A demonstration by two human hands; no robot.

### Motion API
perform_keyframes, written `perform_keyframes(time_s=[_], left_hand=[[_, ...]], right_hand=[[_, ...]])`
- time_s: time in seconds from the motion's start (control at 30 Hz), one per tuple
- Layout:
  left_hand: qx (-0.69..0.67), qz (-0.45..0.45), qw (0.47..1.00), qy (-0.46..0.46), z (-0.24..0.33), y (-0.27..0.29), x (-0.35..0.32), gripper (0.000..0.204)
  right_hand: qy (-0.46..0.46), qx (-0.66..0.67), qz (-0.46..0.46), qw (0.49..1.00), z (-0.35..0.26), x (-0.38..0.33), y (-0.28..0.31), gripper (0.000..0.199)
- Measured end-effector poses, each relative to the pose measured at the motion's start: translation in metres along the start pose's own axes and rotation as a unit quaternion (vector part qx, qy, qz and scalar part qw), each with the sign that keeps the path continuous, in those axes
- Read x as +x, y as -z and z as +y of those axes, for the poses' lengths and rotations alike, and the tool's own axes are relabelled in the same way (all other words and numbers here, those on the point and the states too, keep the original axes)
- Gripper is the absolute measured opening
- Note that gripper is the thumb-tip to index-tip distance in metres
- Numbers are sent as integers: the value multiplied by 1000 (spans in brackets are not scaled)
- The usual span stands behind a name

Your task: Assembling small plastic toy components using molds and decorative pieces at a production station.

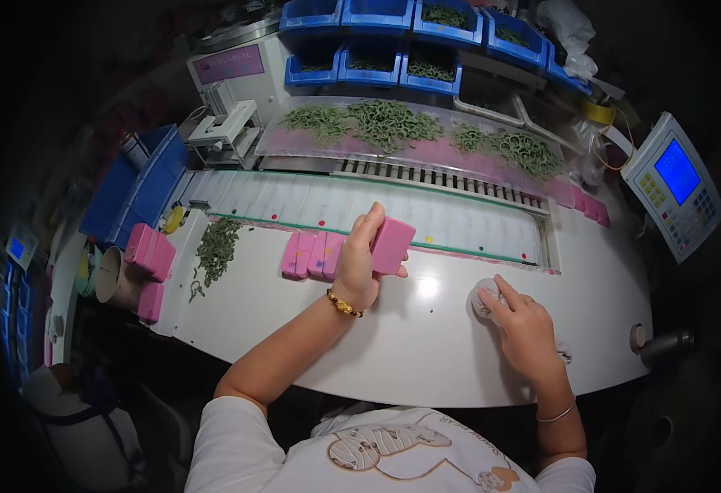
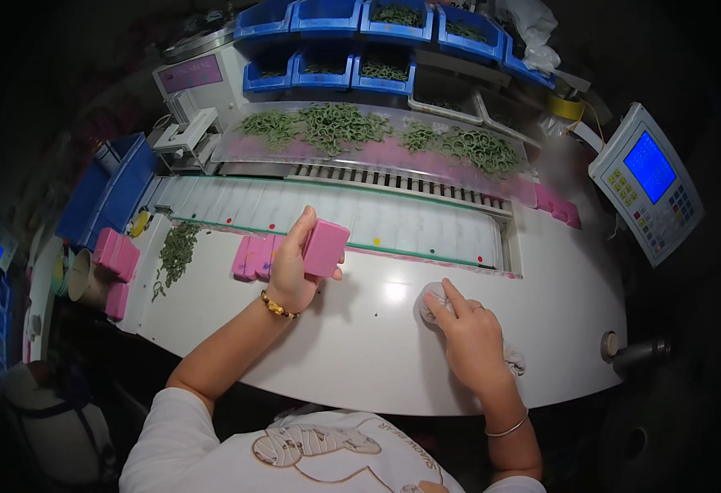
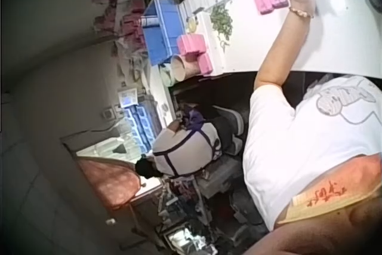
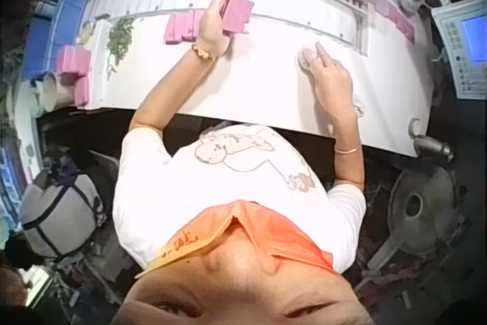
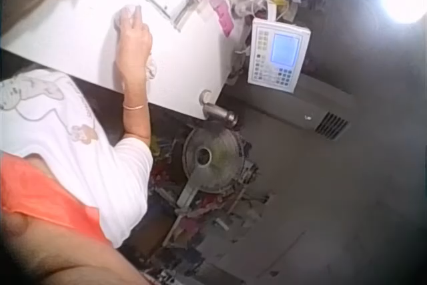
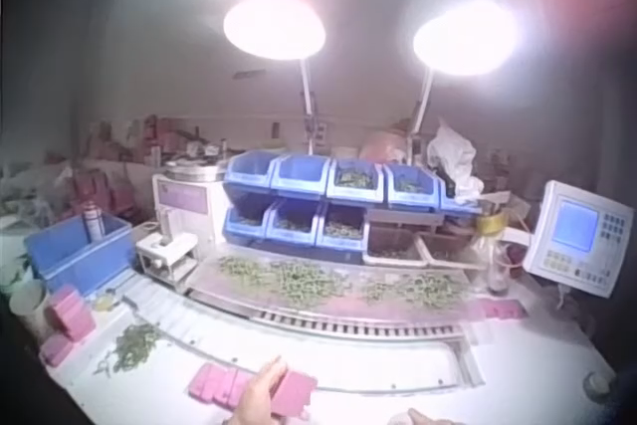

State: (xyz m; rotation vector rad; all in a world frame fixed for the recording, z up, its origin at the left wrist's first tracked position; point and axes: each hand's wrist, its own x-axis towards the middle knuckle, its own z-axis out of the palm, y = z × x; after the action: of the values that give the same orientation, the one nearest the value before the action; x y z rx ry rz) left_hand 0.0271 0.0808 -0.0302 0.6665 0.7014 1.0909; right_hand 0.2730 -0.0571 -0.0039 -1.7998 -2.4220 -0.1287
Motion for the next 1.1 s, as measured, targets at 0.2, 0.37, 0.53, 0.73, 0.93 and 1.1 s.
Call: perform_keyframes(time_s=[0.2,0.37,0.53,0.73,0.93,1.1], left_hand=[[5,-48,998,46,-18,-25,-26,25],[108,-133,980,-105,-26,-25,-42,27],[161,-229,950,-140,-11,-3,-40,25],[465,-72,769,-432,3,4,-49,43],[491,-77,807,-319,2,3,-45,50],[297,11,951,-85,53,57,8,39]], right_hand=[[24,184,98,978,-17,33,9,54],[-96,685,69,719,-39,64,-8,35],[1,654,126,746,-38,66,-14,22],[-74,624,174,758,-48,71,-9,19],[-101,688,135,706,-67,84,-18,26],[-156,707,42,689,-59,76,-22,37]])
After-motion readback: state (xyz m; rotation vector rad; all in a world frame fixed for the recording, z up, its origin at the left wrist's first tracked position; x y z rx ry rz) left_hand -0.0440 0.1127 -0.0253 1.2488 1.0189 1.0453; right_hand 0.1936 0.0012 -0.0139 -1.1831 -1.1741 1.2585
